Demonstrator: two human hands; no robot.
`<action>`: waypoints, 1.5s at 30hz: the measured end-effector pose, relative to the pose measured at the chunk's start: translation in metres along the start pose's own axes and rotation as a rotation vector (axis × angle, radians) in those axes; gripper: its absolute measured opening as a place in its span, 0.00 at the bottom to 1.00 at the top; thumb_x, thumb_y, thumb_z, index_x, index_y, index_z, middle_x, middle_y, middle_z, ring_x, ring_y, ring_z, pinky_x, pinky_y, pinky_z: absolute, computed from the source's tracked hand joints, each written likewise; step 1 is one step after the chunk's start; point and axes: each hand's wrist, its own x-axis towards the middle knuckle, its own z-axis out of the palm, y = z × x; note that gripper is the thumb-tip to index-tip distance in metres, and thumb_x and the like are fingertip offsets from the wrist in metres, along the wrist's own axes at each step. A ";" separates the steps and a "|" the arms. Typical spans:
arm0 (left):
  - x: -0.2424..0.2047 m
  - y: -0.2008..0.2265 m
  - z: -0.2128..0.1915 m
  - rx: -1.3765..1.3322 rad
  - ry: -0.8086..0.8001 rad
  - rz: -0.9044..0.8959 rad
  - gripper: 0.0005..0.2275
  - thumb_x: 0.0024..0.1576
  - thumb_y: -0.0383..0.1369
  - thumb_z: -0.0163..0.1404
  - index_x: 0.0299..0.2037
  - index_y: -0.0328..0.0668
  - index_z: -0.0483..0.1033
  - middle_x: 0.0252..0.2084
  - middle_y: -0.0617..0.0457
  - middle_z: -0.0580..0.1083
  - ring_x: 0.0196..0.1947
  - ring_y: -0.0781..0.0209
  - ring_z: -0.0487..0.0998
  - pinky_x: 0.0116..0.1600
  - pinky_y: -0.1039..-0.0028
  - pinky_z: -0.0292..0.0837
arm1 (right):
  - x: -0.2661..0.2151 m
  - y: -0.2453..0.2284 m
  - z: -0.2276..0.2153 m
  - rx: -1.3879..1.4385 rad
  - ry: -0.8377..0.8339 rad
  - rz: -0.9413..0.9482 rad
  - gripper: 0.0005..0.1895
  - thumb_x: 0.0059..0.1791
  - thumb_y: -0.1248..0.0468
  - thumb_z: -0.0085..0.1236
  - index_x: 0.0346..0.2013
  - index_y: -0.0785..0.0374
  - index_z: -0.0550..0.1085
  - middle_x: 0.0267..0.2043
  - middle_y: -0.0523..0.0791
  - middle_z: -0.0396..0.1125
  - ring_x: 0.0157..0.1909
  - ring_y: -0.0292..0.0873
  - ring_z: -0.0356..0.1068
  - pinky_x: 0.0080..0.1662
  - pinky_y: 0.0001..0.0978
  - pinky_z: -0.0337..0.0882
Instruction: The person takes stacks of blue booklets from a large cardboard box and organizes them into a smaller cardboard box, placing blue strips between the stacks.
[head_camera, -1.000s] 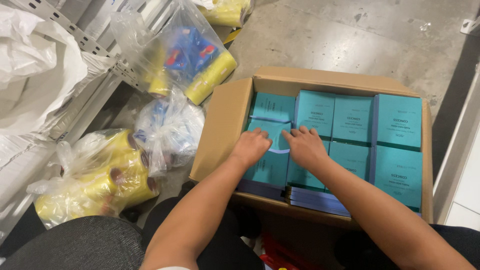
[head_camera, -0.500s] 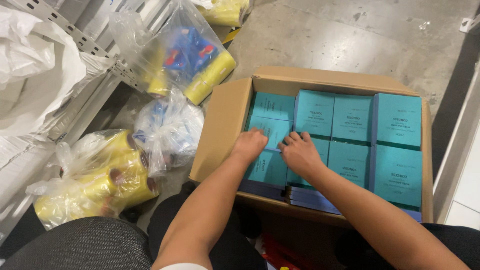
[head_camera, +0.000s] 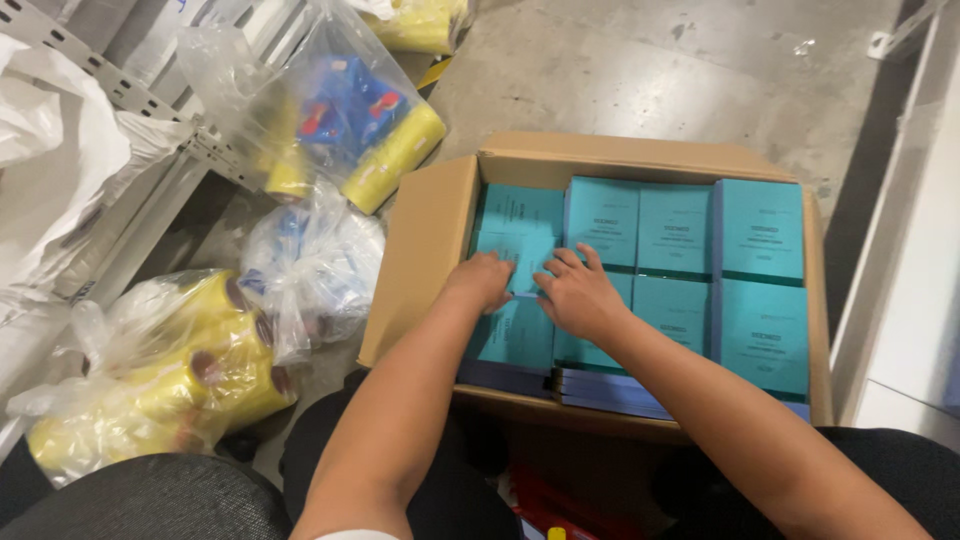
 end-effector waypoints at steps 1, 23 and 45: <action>-0.001 0.003 -0.013 0.000 0.005 0.009 0.22 0.52 0.37 0.59 0.56 0.44 0.74 0.60 0.41 0.71 0.61 0.41 0.70 0.59 0.55 0.71 | 0.000 0.002 -0.006 -0.008 0.001 0.007 0.19 0.45 0.54 0.61 0.48 0.57 0.79 0.55 0.48 0.70 0.67 0.52 0.60 0.68 0.60 0.49; -0.018 0.180 -0.086 -0.290 0.135 0.574 0.24 0.47 0.14 0.44 0.53 0.45 0.79 0.52 0.43 0.78 0.55 0.44 0.77 0.59 0.60 0.74 | -0.198 0.062 -0.201 0.202 -0.296 0.620 0.29 0.47 0.47 0.59 0.62 0.48 0.71 0.69 0.44 0.61 0.72 0.49 0.56 0.73 0.50 0.45; 0.027 0.470 -0.021 -0.757 0.322 1.176 0.18 0.50 0.23 0.53 0.52 0.40 0.77 0.45 0.45 0.77 0.49 0.42 0.75 0.55 0.58 0.73 | -0.404 0.163 -0.235 0.422 0.265 1.198 0.32 0.45 0.47 0.64 0.60 0.56 0.74 0.46 0.49 0.78 0.42 0.43 0.78 0.46 0.37 0.75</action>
